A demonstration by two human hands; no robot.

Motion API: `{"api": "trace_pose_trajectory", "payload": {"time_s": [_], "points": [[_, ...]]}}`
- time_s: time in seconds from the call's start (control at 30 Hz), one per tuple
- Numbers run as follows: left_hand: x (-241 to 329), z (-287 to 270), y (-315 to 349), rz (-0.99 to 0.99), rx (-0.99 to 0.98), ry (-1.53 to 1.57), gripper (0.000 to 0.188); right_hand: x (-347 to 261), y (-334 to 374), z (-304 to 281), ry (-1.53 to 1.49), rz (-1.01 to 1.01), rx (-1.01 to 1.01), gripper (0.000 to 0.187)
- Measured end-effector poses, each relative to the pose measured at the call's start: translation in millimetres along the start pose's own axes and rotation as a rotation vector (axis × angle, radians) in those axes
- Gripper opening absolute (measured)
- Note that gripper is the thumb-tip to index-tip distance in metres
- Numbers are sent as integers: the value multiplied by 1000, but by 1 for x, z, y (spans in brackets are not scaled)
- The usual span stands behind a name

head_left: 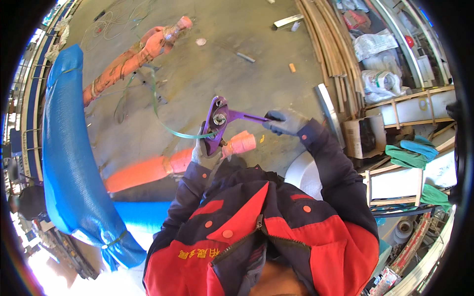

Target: The person secures a large blue-wrapped cylindrical object using green plastic straps and a purple ratchet tensioner. They thread the strap through the ratchet, pull it tight, and lock it in place, repeating the process at multiple points along the object.

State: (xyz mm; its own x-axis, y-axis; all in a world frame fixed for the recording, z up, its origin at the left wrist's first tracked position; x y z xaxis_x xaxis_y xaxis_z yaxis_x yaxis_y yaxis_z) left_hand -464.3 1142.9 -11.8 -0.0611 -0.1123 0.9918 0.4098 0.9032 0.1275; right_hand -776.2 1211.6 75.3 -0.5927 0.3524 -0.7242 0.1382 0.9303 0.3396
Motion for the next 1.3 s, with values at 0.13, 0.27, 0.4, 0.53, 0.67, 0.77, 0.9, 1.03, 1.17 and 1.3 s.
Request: {"api": "trace_pose_trajectory", "payload": {"time_s": [0.13,0.27,0.4,0.53,0.67,0.77,0.9,1.03,1.17,1.3], "points": [[-12,28,-43,-241,149,620,67,-30,-33,4,227,-245,454,44],[-21,52,-77,-565,228,1064,51,-37,-81,48,-133,28,321,44],[-60,73,-129,-640,222,1039,42,-24,-131,77,-724,272,226,30],[-114,45,-140,-101,247,-680,72,-16,-158,7,-588,53,369,14],[-114,51,-125,-174,304,-744,80,29,-226,-117,-745,-184,327,23],[-87,85,-103,-560,355,-268,86,94,-281,-104,-896,336,87,20],[-89,132,-99,-562,567,-37,89,131,-263,-19,-998,549,-325,25],[-138,162,-109,-347,710,-143,90,81,-204,15,-1182,726,-727,32],[-141,173,-115,-322,660,137,63,12,-252,-35,-1086,358,-645,24],[-90,169,-109,-429,633,501,53,-8,-348,-107,-992,96,-464,22]]}}
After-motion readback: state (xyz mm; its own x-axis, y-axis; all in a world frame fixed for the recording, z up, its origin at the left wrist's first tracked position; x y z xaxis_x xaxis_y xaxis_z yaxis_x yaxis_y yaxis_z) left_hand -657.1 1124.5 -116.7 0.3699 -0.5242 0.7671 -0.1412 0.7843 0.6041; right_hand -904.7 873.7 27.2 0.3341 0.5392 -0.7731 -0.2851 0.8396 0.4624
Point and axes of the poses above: each hand's wrist, its own y-axis away from the middle knuckle, its own z-axis out of the palm, x = y × z, the point moved 2 cm from there along -y, towards the middle knuckle, and after that the axes turned 11 degrees about x, right-handed, at the moved point
